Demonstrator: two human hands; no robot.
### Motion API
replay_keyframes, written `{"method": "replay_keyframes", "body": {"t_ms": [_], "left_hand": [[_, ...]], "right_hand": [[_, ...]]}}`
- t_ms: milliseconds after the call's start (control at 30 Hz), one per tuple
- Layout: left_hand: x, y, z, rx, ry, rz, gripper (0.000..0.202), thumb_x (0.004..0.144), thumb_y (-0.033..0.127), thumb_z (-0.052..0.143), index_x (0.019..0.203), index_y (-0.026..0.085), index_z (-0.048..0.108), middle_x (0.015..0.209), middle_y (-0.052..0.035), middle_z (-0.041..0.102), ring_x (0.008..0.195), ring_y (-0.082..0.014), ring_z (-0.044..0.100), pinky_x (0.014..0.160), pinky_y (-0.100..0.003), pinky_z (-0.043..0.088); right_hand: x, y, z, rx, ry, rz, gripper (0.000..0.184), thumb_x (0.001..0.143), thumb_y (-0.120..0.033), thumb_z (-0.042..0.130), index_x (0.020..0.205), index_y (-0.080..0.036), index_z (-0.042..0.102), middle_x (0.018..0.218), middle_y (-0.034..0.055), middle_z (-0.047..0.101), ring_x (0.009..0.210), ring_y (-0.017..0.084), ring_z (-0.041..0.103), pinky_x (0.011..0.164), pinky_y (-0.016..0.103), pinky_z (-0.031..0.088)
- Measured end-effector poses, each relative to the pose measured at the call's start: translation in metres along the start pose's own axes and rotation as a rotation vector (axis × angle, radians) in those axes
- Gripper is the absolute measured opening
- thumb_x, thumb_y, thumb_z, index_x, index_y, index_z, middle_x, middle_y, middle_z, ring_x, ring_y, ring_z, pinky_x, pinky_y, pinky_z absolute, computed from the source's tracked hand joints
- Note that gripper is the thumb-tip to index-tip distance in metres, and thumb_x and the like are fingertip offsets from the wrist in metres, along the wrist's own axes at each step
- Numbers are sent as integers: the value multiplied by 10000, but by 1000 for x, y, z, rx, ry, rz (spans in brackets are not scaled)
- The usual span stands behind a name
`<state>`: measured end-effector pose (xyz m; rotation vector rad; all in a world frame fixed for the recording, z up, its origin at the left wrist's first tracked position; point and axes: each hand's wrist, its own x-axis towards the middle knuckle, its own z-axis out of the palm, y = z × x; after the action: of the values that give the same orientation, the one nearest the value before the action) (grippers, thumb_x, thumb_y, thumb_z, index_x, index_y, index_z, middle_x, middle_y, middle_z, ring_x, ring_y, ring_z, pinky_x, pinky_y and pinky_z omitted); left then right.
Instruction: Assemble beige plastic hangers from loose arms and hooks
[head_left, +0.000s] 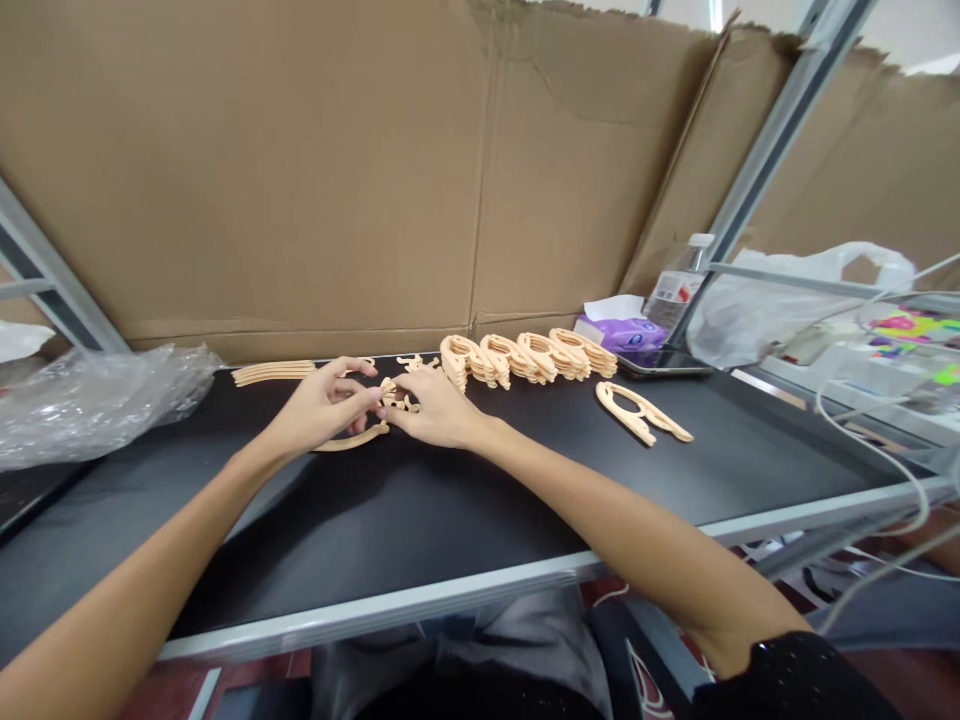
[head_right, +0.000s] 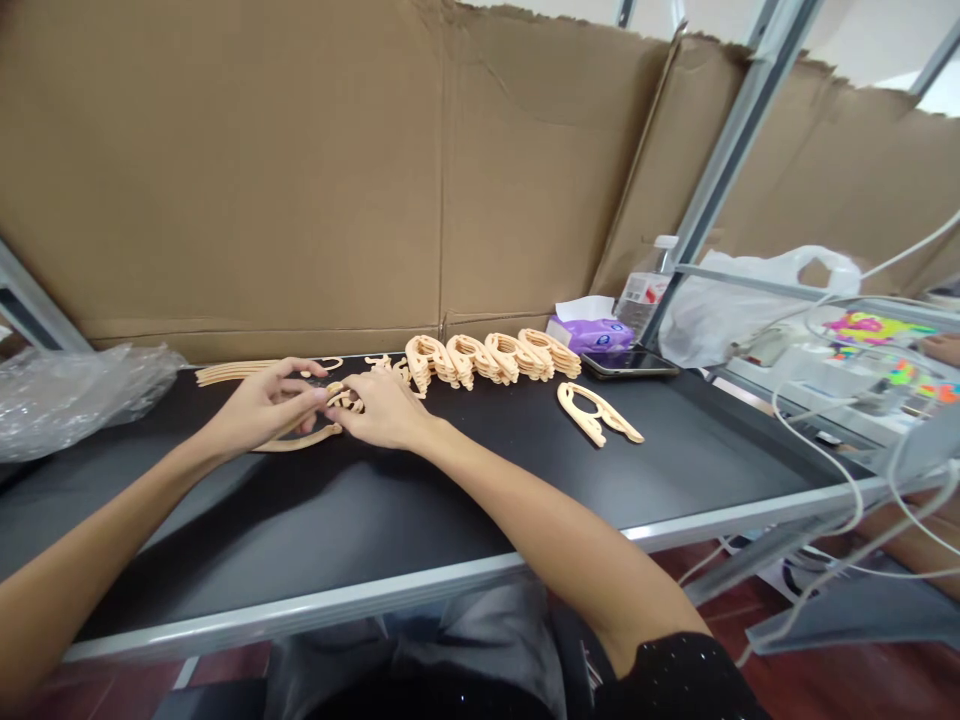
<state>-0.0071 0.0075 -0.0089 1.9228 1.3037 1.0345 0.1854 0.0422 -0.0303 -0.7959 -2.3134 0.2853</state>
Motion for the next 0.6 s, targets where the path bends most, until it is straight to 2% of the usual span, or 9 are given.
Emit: {"method": "replay_keyframes", "body": {"t_ms": [67,167,333,400,533,600], "left_hand": [[-2,5,5,-117,-33,-54,477,732,556,711,958,200,490,644,4,670,493,-154,621,510,-281,524],[-3,9,6,-145,-79,-87,430,740,568,710,809,197,504,596,-11,674,518,-167,650,539,-282,536],[-1,6,1,-95,-89,-109,440,762,615,660,759,182,580,600,-27,701,585,-191,687,614,-297,552],[1,2,-2,-38,-72,-101,443,770,619,643,771,177,610,628,-20,703,621,-195,697,631,-296,553],[5,-9,-9,104,-38,-106,410,763,568,659,798,160,676,739,-40,718,594,-165,665,622,-295,550],[5,-14,-13,108,-30,-118,402,734,535,693,873,157,697,781,-53,727,602,-167,660,617,-302,550]], "right_hand": [[0,-1,1,164,-33,-8,184,871,-320,644,954,-157,666,858,38,684,797,156,576,767,278,402],[1,-2,4,415,-41,37,193,859,-325,642,959,-161,658,832,10,672,734,127,568,692,243,407],[6,1,6,629,-24,110,214,812,-352,661,749,-147,650,694,-12,598,640,113,501,604,237,384],[7,3,4,627,25,134,201,803,-334,659,728,-148,654,704,-3,618,646,115,523,621,242,400],[11,12,-4,585,212,226,167,792,-311,644,719,-161,650,709,4,639,673,123,558,666,251,429],[13,18,-8,614,279,275,157,773,-305,651,702,-166,636,704,4,636,676,124,557,668,252,431]]}}
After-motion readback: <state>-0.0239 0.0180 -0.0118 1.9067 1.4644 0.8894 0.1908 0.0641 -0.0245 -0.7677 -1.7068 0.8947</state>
